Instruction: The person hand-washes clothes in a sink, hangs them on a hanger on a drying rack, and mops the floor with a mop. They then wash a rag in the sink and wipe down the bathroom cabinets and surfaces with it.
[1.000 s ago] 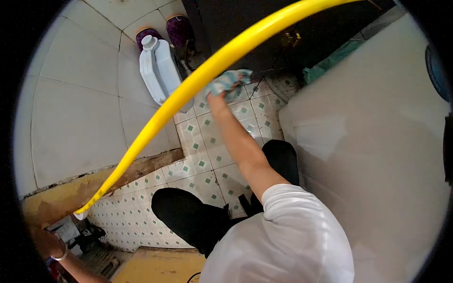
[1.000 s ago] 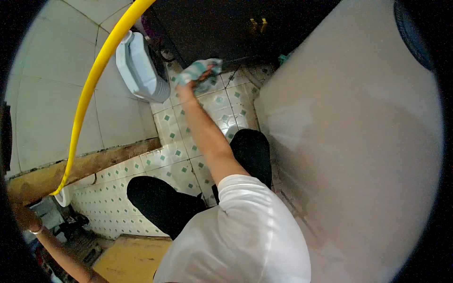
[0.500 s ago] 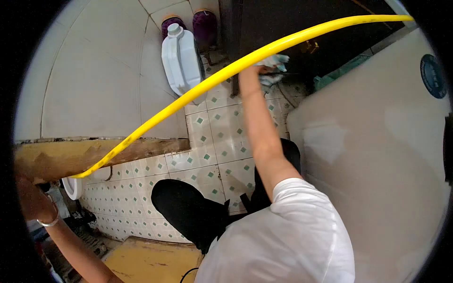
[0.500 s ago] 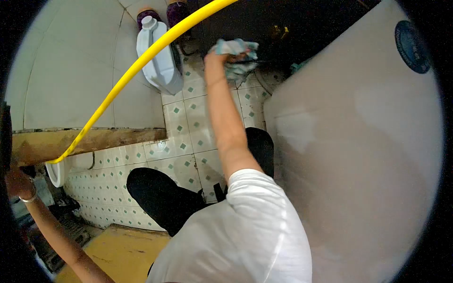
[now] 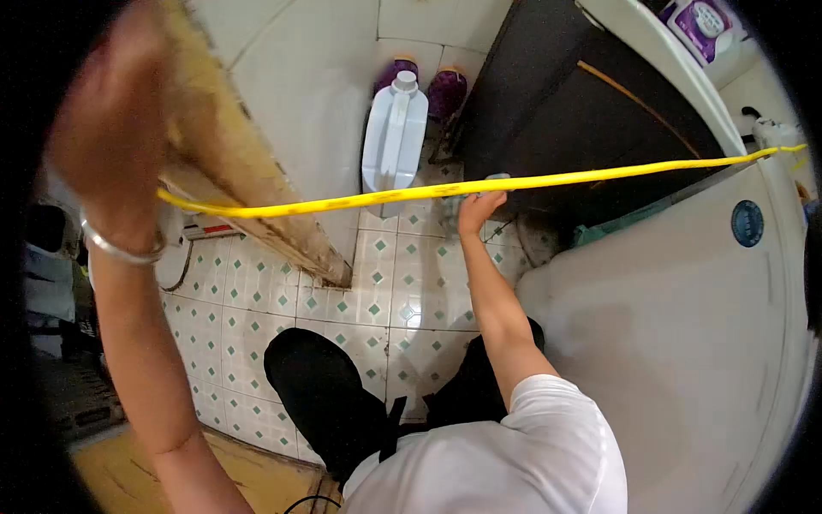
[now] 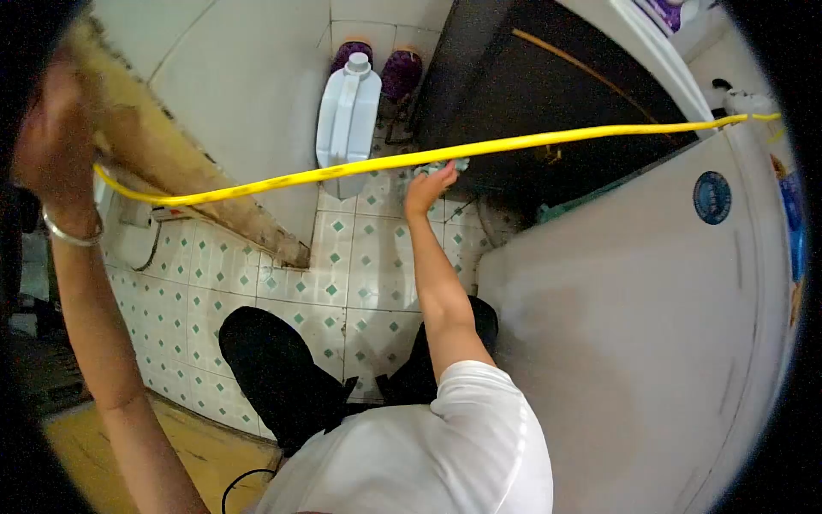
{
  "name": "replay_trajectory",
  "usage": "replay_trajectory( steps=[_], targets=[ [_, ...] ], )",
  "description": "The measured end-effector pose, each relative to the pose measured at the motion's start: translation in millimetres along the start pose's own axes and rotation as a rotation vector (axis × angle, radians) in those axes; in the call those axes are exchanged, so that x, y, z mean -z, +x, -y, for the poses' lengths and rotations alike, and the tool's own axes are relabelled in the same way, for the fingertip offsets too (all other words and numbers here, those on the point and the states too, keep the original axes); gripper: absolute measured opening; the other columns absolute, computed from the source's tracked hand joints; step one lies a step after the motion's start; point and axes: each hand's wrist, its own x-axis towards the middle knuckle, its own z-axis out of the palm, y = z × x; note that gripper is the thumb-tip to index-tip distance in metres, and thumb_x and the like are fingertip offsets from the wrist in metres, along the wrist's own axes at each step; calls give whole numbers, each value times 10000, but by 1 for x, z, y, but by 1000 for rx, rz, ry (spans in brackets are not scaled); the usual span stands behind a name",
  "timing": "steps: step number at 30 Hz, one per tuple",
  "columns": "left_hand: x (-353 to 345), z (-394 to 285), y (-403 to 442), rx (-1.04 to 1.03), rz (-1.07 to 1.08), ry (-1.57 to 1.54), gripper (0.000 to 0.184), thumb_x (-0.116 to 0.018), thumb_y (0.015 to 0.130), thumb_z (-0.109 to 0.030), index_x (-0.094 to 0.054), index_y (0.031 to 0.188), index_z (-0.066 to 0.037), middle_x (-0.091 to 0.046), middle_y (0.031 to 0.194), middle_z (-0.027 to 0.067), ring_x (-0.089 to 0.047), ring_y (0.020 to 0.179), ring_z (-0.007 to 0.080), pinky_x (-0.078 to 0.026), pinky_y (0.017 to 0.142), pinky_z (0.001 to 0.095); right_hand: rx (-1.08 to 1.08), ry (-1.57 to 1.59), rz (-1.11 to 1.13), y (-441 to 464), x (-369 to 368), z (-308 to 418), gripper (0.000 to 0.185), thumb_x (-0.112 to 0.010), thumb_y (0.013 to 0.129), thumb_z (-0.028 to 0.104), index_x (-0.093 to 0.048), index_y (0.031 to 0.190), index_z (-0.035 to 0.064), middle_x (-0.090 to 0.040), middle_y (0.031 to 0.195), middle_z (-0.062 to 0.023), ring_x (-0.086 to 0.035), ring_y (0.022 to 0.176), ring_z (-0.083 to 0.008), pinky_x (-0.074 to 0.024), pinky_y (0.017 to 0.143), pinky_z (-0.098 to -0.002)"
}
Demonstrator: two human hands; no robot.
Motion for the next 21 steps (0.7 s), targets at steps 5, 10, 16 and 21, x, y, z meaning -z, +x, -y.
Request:
replay_trajectory(
  steps=[5, 10, 16, 21],
  targets=[
    [3, 11, -1, -37, -33, 40, 199, -431, 770, 5, -613, 840, -35, -579, 1035, 132, -544, 887, 244, -265, 955, 396, 631, 23, -110, 95, 53, 143, 541, -557, 728, -13, -353, 1229, -24, -393, 1199, -215, -351, 1180, -387, -246, 1023, -423],
    [3, 15, -3, -36, -40, 29, 203, -438, 762, 14, -619, 836, -43, -559, 1062, 136, -527, 919, 251, -270, 959, 390, 1288, -876, -285, 197, 37, 278, 303, -542, 797, 65, -529, 1099, 91, -371, 1324, -115, -348, 1209, -273, -291, 919, -385],
    [10, 16, -6, -43, -59, 29, 210, -446, 753, 23, -625, 832, -53, -534, 1095, 141, -506, 958, 259, -276, 963, 384, 840, -2014, 431, 182, -42, 172, 558, -375, 911, 271, -265, 1366, -33, -200, 1434, -237, -168, 1331, -402, -85, 1070, -547],
    [13, 20, -14, -56, -83, 42, 217, -453, 745, 32, -631, 829, -61, -514, 1122, 145, -488, 991, 265, -280, 967, 379, 993, -1935, 957, 59, -48, 31, 455, -399, 903, 282, -401, 1277, 23, -357, 1331, -204, -284, 1262, -385, -160, 1034, -532]
  ],
)
